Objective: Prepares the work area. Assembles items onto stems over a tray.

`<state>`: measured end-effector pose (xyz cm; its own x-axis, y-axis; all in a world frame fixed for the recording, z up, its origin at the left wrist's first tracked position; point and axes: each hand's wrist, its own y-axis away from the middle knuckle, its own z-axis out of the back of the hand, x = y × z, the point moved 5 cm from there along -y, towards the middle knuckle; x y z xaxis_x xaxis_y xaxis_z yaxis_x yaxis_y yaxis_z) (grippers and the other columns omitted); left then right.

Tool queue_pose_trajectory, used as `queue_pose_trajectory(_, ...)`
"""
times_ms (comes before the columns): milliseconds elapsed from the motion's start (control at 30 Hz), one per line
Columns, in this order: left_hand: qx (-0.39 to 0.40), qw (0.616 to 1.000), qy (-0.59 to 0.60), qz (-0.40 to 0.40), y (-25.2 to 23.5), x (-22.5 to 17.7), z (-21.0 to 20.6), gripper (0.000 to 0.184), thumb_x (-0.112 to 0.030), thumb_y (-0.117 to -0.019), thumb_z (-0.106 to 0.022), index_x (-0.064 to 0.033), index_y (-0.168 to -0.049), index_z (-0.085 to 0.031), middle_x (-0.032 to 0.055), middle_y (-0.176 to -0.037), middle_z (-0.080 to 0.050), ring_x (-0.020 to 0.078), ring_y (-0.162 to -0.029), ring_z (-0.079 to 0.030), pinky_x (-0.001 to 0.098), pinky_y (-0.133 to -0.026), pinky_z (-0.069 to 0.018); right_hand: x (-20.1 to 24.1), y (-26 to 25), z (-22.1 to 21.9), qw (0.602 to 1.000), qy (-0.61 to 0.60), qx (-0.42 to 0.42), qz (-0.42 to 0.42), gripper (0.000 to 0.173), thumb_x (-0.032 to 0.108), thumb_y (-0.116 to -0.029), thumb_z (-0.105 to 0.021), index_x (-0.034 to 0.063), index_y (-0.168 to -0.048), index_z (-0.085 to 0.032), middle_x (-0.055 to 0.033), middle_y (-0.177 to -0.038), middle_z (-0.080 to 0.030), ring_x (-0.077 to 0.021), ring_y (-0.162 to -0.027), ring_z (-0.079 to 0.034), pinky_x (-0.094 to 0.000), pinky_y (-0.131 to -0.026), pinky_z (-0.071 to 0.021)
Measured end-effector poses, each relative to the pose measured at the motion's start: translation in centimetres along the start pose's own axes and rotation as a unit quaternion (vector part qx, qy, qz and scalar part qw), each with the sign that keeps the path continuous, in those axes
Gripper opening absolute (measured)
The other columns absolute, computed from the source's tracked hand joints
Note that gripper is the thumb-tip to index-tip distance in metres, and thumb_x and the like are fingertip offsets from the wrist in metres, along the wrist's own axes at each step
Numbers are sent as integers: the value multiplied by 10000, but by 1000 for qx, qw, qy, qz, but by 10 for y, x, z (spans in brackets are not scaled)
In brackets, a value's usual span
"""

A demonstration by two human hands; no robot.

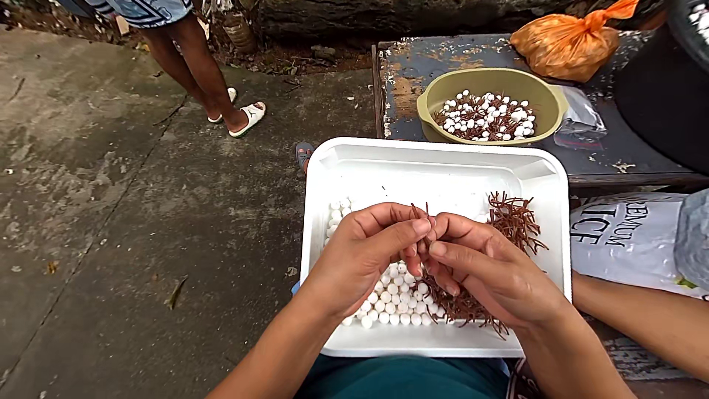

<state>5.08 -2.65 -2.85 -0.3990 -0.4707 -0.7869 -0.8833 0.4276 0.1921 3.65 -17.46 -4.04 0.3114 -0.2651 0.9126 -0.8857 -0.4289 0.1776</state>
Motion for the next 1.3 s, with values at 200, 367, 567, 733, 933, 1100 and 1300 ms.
queue_pose_trajectory(200, -55, 995, -64, -46, 3, -1, 1, 154, -74, -1012, -558, -69, -960, -703, 9, -785, -631, 16, -587, -557, 134, -535, -483, 16, 0, 10, 978, 189, -64, 56, 88, 175, -990, -618, 158, -997, -704, 38, -821, -662, 4, -606, -575, -113, -520, -475)
queue_pose_trajectory(367, -83, 986, -124, -70, 4, -12, 10, 195, -60, -1035, -512, -73, -942, -683, 20, -817, -666, -9, -567, -529, 105, -499, -431, 56, 10, 49, 770, 579, -225, 147, 130, 187, -975, -674, 81, -1040, -716, -5, -953, -597, -13, -727, -538, -147, -572, -396)
queue_pose_trajectory(567, -146, 975, -154, -68, 4, -10, 19, 180, -53, -1034, -537, -66, -950, -696, -2, -798, -641, -16, -553, -477, 96, -490, -374, 33, 0, 37, 714, 667, -138, 160, 123, 96, -931, -679, 94, -998, -781, -61, -916, -647, -203, -761, -589, -355, -635, -483)
queue_pose_trajectory(733, -171, 960, -209, -66, 6, -11, 19, 119, -44, -996, -604, -71, -943, -707, -15, -771, -630, 3, -566, -490, 117, -501, -380, 20, -17, 37, 716, 676, -106, 139, 99, 110, -889, -773, 77, -981, -788, -108, -947, -659, -297, -879, -636, -431, -703, -524)
queue_pose_trajectory(933, -146, 945, -267, -116, 8, -14, 7, 78, -59, -960, -641, -91, -927, -704, -34, -747, -618, 11, -589, -523, 124, -527, -426, 34, -6, 30, 970, 205, -113, 58, 125, 39, -949, -655, 85, -1005, -757, -10, -934, -751, -49, -746, -695, -166, -635, -579)
queue_pose_trajectory(1100, -144, 929, -306, -149, 9, -18, -2, 48, -82, -948, -655, -98, -935, -698, -40, -777, -647, 25, -666, -591, 138, -595, -482, 22, -4, 17, 992, -104, -62, -16, 261, 15, -1021, -510, 102, -1148, -722, -73, -942, -745, -72, -768, -723, -188, -677, -604)
queue_pose_trajectory(1300, -160, 908, -345, -178, 14, -20, -8, 39, -99, -938, -657, -111, -922, -690, -58, -752, -617, 9, -637, -566, 123, -557, -455, 16, -1, 11, 985, -164, -43, -41, 260, 71, -1044, -503, 62, -1154, -739, -72, -973, -739, -81, -819, -727, -196, -733, -610)
